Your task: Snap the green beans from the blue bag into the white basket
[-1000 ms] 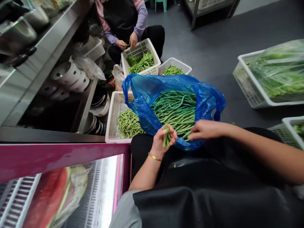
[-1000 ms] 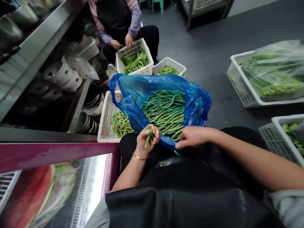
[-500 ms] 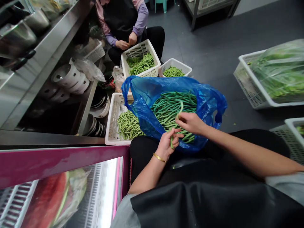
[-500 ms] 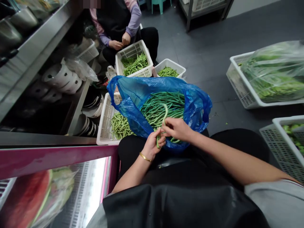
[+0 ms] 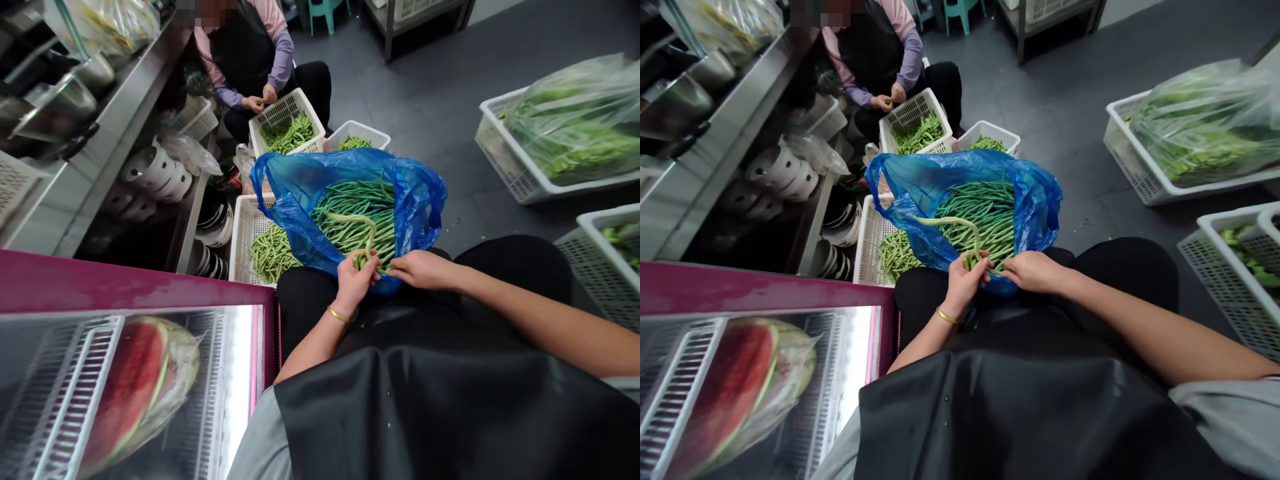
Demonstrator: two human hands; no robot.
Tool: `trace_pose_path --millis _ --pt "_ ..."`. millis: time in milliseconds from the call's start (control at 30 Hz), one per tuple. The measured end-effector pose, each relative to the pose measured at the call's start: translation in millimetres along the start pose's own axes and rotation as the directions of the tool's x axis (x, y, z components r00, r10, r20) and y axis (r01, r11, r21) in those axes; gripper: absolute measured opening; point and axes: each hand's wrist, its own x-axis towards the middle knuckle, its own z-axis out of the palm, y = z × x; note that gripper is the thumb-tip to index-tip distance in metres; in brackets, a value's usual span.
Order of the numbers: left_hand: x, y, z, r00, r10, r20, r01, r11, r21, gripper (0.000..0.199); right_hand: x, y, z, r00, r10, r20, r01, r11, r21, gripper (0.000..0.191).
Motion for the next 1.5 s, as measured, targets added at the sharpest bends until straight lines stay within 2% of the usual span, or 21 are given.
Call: trace_pose_path --millis 67,133,233,300,400,467,533,600,733,800,900,933,967,1033,1067,1167,1233,1333,1367,1433,1500 --pt "-1.0 -2.8 -1.7 0.997 0.011 -0.077 -0.017 0.997 -0.079 0.034 4.5 -2.8 5.1 1.000 -0.029 -0.005 0.029 0.989 0.144 0.031" --pt "0.0 -6.0 -4.0 0.985 -0.005 -0.173 -0.034 0.975 -0.220 0.034 9.9 -6.5 9.8 0.986 0.087 -0.140 -0.013 0.887 0.461 0.030" --pt "2.1 -9.3 -7.9 0.976 -0.066 -0.206 -0.018 0.923 -0.384 0.037 14.1 -6.9 11.5 0.859 0.432 -0.276 0.062 0.447 0.892 0.033" --pt "1.8 -10.0 -11.3 0.985 -0.090 -0.144 0.021 0.906 -0.423 0.038 9.5 -1.4 9.0 0.853 0.478 -0.210 0.102 0.241 0.965 0.037" --pt "-1.1 -9.5 -17.3 0.992 -0.118 0.040 0.124 0.908 -0.401 0.037 -4.5 9.5 0.4 0.977 0.162 0.139 -0.187 0.332 0.925 0.038" --pt "-2.7 -9.3 -20.2 0.974 -0.146 0.173 0.198 0.921 -0.334 0.036 -7.9 12.1 -10.1 0.940 0.047 0.337 -0.318 0.478 0.819 0.039" --pt "-2.6 -10.2 -20.9 0.946 -0.176 0.271 0.247 0.935 -0.256 0.035 -0.9 7.9 -23.6 0.960 0.103 0.261 -0.277 0.484 0.830 0.045" --pt "-1.7 -11.6 -20.1 0.922 -0.213 0.322 0.280 0.944 -0.177 0.035 13.1 -1.7 -35.8 0.972 0.234 0.021 -0.123 0.431 0.894 0.041" --pt "-7.8 -5.6 -20.8 0.983 -0.139 0.119 0.126 0.986 0.107 0.038 34.5 -17.7 -35.3 0.904 0.359 -0.235 0.062 0.432 0.900 0.033" --pt "-17.6 5.8 -23.1 0.980 -0.019 0.199 -0.033 0.967 0.252 0.037 36.4 -16.1 -21.4 0.892 0.418 -0.171 0.033 0.317 0.948 0.036" --pt "-29.3 26.5 -27.4 0.795 0.034 0.605 -0.192 0.961 0.199 0.030 31.3 -7.0 0.7 0.880 0.471 0.059 -0.068 0.001 0.998 0.046" --pt "-29.1 31.5 -28.7 0.792 0.062 0.607 -0.191 0.970 0.150 0.029 28.1 -5.3 5.2 0.885 0.451 0.113 -0.094 -0.065 0.993 0.047" --pt "-26.1 34.4 -29.8 0.849 0.088 0.520 -0.170 0.979 0.111 0.029 24.6 -4.9 7.7 0.897 0.421 0.138 -0.109 -0.092 0.990 0.047" --pt "-14.3 33.7 -29.8 0.972 0.073 0.222 -0.083 0.996 0.035 0.033 18.0 -8.4 7.9 0.924 0.356 0.139 -0.127 -0.056 0.990 0.046" --pt "-7.3 30.4 -28.4 0.989 0.025 0.145 -0.023 1.000 -0.011 0.035 15.4 -11.5 6.6 0.935 0.329 0.132 -0.138 -0.007 0.990 0.046" --pt "6.8 14.5 -18.0 0.941 -0.155 0.301 0.197 0.974 -0.115 0.041 12.8 -20.5 3.8 0.960 0.274 0.055 -0.127 0.252 0.959 0.043" --pt "7.4 3.5 -9.0 0.890 -0.223 0.399 0.289 0.951 -0.114 0.045 15.0 -23.6 3.7 0.961 0.255 -0.107 -0.051 0.544 0.838 0.039" --pt "1.1 -6.3 -4.3 0.916 -0.233 0.326 0.271 0.960 -0.076 0.042 17.4 -22.8 -0.2 0.929 0.157 -0.336 0.025 0.878 0.479 0.036" --pt "-1.2 -6.9 -6.9 0.928 -0.217 0.301 0.241 0.970 -0.043 0.040 16.0 -21.5 -3.5 0.942 0.120 -0.312 0.023 0.907 0.420 0.036" --pt "-4.5 -3.9 -17.7 0.941 -0.160 0.297 0.146 0.987 0.071 0.035 8.4 -18.5 -11.3 0.998 0.038 -0.042 -0.011 0.856 0.516 0.035" --pt "-5.4 2.6 -31.0 0.950 -0.080 0.302 0.026 0.984 0.176 0.030 -2.9 -17.1 -16.6 0.942 -0.127 0.309 -0.144 0.680 0.719 0.034"
